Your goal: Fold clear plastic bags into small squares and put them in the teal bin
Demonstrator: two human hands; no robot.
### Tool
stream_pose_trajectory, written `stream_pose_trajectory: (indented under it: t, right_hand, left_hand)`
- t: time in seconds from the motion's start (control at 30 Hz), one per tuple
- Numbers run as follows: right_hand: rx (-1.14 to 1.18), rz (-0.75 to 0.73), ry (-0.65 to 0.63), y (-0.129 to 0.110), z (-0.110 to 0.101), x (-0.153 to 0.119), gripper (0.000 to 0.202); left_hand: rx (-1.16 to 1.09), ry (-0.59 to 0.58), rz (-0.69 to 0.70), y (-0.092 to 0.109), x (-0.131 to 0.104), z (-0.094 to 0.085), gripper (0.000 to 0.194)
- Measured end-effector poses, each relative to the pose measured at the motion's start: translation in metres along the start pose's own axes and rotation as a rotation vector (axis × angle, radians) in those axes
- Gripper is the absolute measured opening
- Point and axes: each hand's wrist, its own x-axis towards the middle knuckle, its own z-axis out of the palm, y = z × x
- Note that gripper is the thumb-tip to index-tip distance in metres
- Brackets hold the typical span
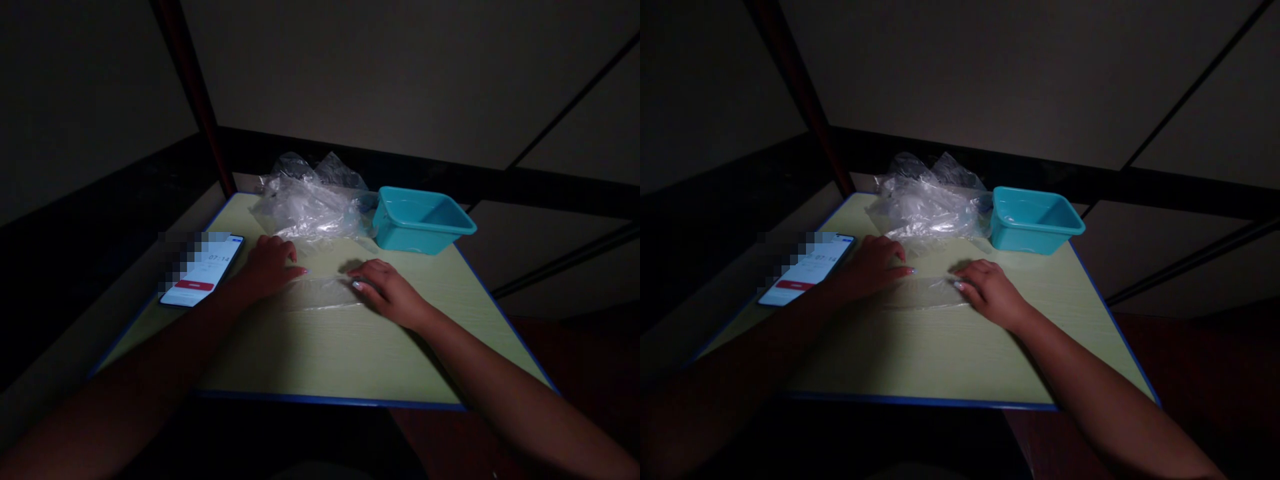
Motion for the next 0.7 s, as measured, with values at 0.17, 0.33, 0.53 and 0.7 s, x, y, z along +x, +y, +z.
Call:
stream_pose_trajectory:
  t: [0.17,0.33,0.53,0.7]
  right_hand:
    - [-0.064,0.104,0.105,0.014,0.009,0.009,0.013]
    - [-0.127,0.197,0.023,0.014,0.009,0.009,0.010]
    - [-0.131,0.237,-0.049,0.007,0.001,0.006,0.009]
    - [-0.141,0.300,-0.107,0.006,-0.006,0.004,0.012]
  left_hand:
    - [0.020,0.007,-0.003,0.001,0.002,-0.001,0.018]
    - [-0.034,-0.076,0.092,0.000,0.001,0.003,0.017]
    - [-0.112,-0.132,0.142,-0.002,-0.001,0.004,0.023]
    - [-0.103,-0.132,0.183,-0.003,0.000,0.006,0.024]
